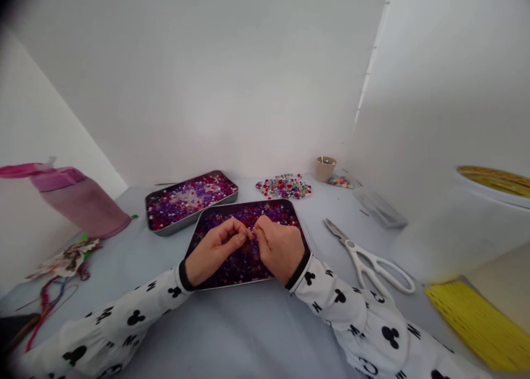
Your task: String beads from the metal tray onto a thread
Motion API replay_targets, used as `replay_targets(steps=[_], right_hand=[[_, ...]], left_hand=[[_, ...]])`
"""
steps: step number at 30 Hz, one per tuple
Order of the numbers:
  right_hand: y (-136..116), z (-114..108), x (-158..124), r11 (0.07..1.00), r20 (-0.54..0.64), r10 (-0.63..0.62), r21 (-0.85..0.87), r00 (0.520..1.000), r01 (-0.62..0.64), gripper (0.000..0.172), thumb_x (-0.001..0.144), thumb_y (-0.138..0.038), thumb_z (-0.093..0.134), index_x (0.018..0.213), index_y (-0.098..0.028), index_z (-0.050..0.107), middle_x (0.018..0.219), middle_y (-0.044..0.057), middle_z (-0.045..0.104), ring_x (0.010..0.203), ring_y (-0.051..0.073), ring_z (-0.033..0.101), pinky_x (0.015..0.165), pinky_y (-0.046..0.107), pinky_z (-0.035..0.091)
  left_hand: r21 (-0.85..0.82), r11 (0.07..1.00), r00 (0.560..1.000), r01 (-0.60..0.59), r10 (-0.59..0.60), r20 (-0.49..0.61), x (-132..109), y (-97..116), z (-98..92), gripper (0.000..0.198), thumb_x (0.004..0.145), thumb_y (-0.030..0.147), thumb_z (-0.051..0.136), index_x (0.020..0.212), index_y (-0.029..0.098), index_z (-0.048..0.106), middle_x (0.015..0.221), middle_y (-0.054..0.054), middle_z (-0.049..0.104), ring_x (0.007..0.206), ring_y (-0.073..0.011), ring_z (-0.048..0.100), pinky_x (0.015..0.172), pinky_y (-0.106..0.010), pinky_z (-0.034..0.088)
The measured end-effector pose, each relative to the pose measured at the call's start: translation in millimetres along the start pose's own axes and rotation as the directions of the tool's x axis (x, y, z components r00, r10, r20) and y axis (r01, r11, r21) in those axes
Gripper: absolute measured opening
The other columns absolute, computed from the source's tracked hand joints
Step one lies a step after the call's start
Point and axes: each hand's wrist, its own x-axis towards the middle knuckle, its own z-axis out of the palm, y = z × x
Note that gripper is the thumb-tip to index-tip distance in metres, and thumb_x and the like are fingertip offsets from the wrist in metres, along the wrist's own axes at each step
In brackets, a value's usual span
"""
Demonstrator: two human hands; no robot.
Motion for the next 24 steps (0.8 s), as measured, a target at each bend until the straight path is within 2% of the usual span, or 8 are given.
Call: replay_targets(steps=[5, 11, 14, 19, 24], right_hand=[[0.3, 0.2, -1.1, 1.000, -0.036, -0.026, -0.001, 0.999, 0.026, 0.017, 0.087, -0.020, 0.041, 0.077, -0.018, 0.054, 0.059, -0.002, 0.057, 0.053, 0.011, 0.056, 0.055, 0.021, 0.031], [-0.4, 0.5, -0.6, 0.999, -0.048, -0.047, -0.007, 0.998, 0.046, 0.017, 0.087, -0.020, 0.041, 0.077, -0.018, 0.054, 0.061, -0.002, 0.059, 0.054, 0.010, 0.056, 0.055, 0.021, 0.031], [-0.7, 0.8, -0.6, 0.999, -0.044, -0.045, -0.024, 0.998, 0.044, 0.017, 0.087, -0.021, 0.041, 0.077, -0.018, 0.054, 0.061, -0.002, 0.059, 0.054, 0.011, 0.056, 0.055, 0.022, 0.031], [-0.3, 0.7, 0.2, 0.998, -0.017, -0.050, -0.036, 0.999, 0.050, 0.016, 0.087, -0.021, 0.042, 0.077, -0.019, 0.054, 0.060, -0.002, 0.059, 0.055, 0.011, 0.058, 0.055, 0.022, 0.030], [-0.4, 0.0, 1.1, 0.999, -0.029, -0.006, -0.052, 1.000, 0.005, 0.017, 0.088, -0.022, 0.041, 0.078, -0.019, 0.055, 0.060, -0.002, 0.060, 0.054, 0.011, 0.058, 0.054, 0.022, 0.030]], left_hand=[[-0.022, 1.000, 1.000, 0.003, -0.003, -0.006, -0.4, 2.1, 1.0, 0.018, 0.083, 0.032, 0.050, 0.079, 0.014, 0.048, 0.076, -0.001, 0.054, 0.068, -0.0111, 0.048, 0.067, -0.024, 0.039], [0.045, 0.999, 0.999, -0.013, 0.014, -0.029, -0.8, 1.0, 0.8, 0.017, 0.084, 0.032, 0.048, 0.079, 0.015, 0.047, 0.076, -0.001, 0.055, 0.068, -0.0113, 0.049, 0.065, -0.024, 0.040], [0.144, 0.988, 0.995, -0.052, 0.064, -0.082, -1.3, -0.2, 0.0, 0.016, 0.086, 0.031, 0.046, 0.083, 0.016, 0.048, 0.083, -0.002, 0.055, 0.076, -0.0133, 0.051, 0.072, -0.026, 0.041], [0.295, 0.942, 0.962, -0.159, 0.215, -0.168, -1.8, 0.5, -0.9, 0.012, 0.087, 0.027, 0.044, 0.082, 0.016, 0.048, 0.091, -0.004, 0.051, 0.088, -0.0147, 0.048, 0.079, -0.026, 0.039], [0.374, 0.913, 0.972, -0.162, 0.213, -0.099, -2.8, 0.8, 0.4, 0.013, 0.089, 0.026, 0.040, 0.083, 0.017, 0.046, 0.081, -0.001, 0.047, 0.077, -0.0133, 0.045, 0.072, -0.025, 0.037]])
